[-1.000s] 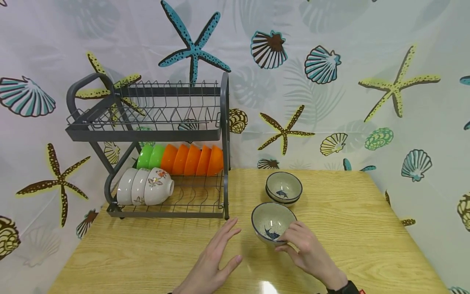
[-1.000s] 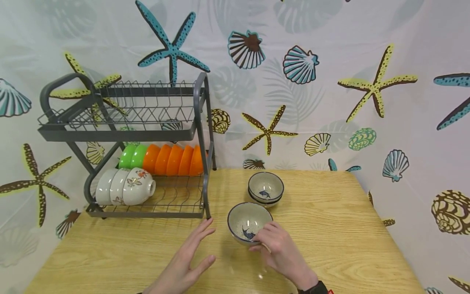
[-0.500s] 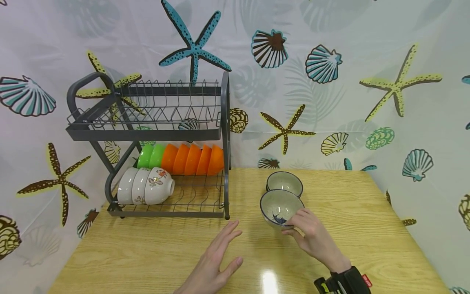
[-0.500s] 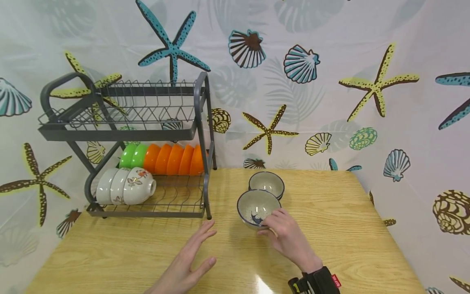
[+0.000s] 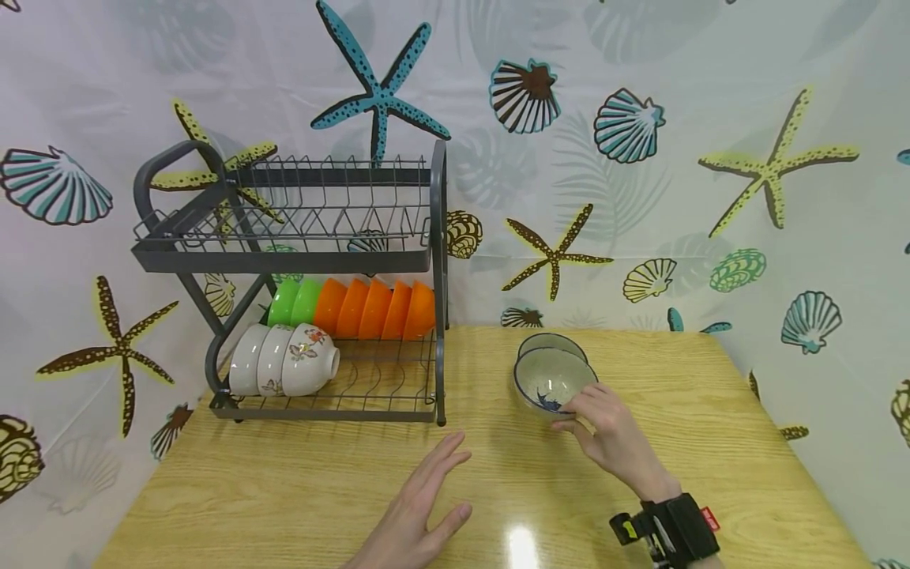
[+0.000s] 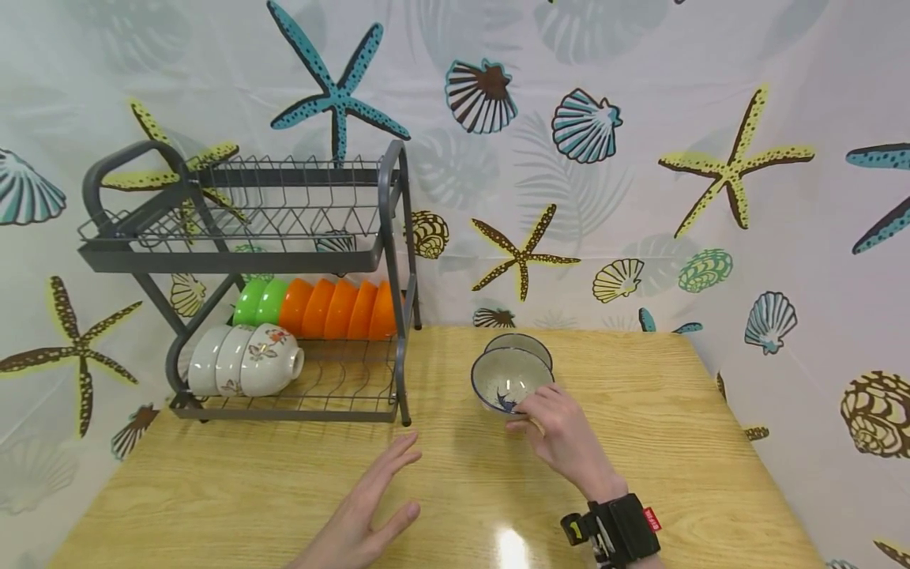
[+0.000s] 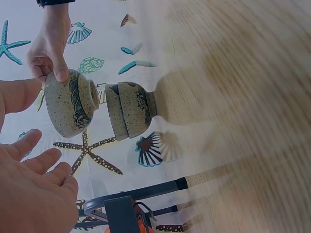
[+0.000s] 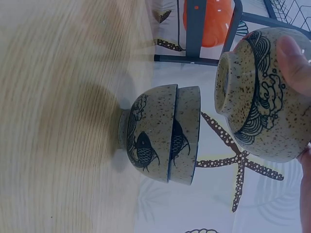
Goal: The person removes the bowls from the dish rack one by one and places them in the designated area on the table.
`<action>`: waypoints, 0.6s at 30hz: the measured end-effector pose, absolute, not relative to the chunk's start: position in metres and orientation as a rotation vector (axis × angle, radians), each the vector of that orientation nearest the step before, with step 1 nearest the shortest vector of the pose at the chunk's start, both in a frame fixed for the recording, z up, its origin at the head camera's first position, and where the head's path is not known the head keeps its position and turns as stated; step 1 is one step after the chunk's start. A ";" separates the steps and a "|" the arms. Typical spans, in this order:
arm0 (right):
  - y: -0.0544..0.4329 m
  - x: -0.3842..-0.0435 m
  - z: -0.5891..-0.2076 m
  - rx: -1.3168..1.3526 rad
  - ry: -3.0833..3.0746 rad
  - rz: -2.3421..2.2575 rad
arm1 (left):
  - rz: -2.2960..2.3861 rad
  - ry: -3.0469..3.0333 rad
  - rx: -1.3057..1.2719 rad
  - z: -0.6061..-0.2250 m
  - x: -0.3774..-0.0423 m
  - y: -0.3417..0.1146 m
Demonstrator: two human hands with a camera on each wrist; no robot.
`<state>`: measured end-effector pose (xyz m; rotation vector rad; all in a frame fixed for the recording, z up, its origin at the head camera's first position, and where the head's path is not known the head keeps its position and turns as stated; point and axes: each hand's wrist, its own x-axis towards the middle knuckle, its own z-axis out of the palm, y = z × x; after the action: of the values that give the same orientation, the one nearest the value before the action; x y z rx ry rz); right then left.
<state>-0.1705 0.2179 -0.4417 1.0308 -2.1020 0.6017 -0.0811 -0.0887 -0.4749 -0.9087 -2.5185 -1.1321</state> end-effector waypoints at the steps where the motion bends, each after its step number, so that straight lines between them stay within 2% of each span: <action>1: 0.218 -0.172 -0.442 1.029 -2.100 0.600 | -1.143 -2.525 -0.906 -0.475 -0.081 -0.089; 18: 0.225 -0.206 -0.454 0.866 -2.152 0.558 | -1.250 -2.584 -0.872 -0.482 -0.075 -0.084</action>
<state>-0.2060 0.2247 -0.4535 0.8662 -2.1517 0.5577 -0.0755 -0.0843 -0.4819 -0.8715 -2.5840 -1.2497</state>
